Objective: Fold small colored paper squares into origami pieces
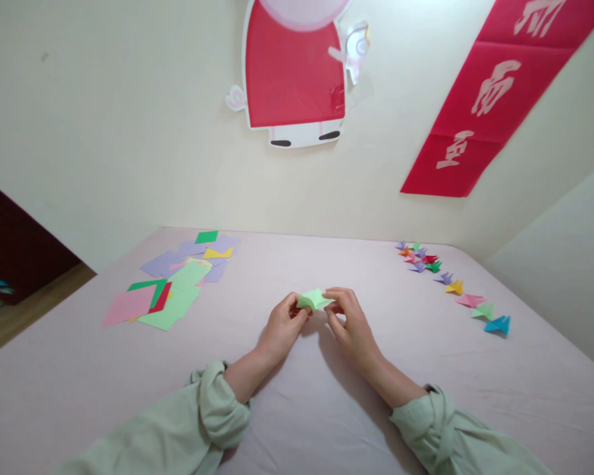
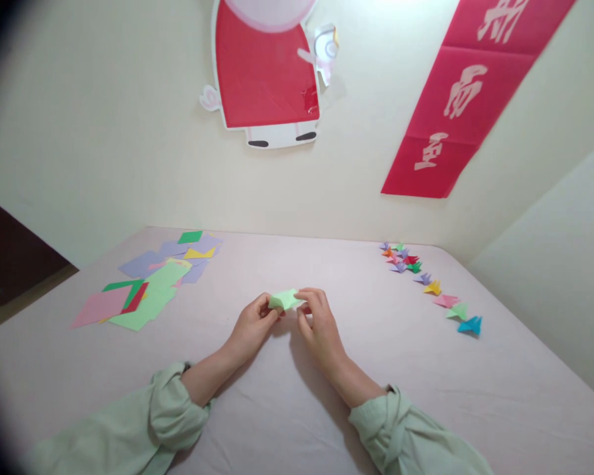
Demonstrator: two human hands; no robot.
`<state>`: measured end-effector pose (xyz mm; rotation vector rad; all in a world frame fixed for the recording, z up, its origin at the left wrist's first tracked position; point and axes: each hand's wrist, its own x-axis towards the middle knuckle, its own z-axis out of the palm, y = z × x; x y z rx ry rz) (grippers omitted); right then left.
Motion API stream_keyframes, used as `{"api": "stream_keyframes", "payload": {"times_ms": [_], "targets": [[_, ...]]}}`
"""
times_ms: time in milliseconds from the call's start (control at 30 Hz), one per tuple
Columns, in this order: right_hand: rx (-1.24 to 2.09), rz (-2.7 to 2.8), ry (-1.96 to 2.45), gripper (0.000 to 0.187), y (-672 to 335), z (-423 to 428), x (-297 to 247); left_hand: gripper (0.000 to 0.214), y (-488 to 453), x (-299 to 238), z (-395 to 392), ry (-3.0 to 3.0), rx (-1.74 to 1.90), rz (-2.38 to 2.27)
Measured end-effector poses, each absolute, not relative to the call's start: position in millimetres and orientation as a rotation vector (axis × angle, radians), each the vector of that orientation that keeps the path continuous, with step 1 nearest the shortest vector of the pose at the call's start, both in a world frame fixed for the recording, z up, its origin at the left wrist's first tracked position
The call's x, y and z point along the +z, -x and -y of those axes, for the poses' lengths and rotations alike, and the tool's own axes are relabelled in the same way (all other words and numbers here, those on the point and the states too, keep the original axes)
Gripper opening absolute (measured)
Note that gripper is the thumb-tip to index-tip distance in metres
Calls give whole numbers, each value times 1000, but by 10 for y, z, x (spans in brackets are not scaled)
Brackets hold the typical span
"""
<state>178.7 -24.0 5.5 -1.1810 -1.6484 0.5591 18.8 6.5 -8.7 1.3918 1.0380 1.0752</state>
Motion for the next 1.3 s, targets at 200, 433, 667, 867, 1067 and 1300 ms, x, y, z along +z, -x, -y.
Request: {"api": "stream_keyframes", "payload": {"times_ms": [200, 433, 667, 867, 1067, 1300], "targets": [[866, 1395, 1289, 27, -1821, 169, -58, 2, -140, -58, -66, -1498, 1070, -1068], [879, 1429, 1204, 13, -1804, 140, -17, 6, -144, 1, -51, -1611, 1005, -1030], [637, 1682, 1139, 18, -1823, 213, 56, 6, -151, -24, -41, -1618, 1020, -1058], [594, 1727, 1126, 18, -1804, 219, 33, 5, -162, -5, -32, -1621, 1021, -1031], [622, 1696, 1154, 16, -1794, 228, 33, 6, -174, -34, -30, -1688, 993, -1036], [720, 1640, 1179, 18, -1773, 258, 67, 6, -162, -40, -13, -1723, 1007, -1054]]}}
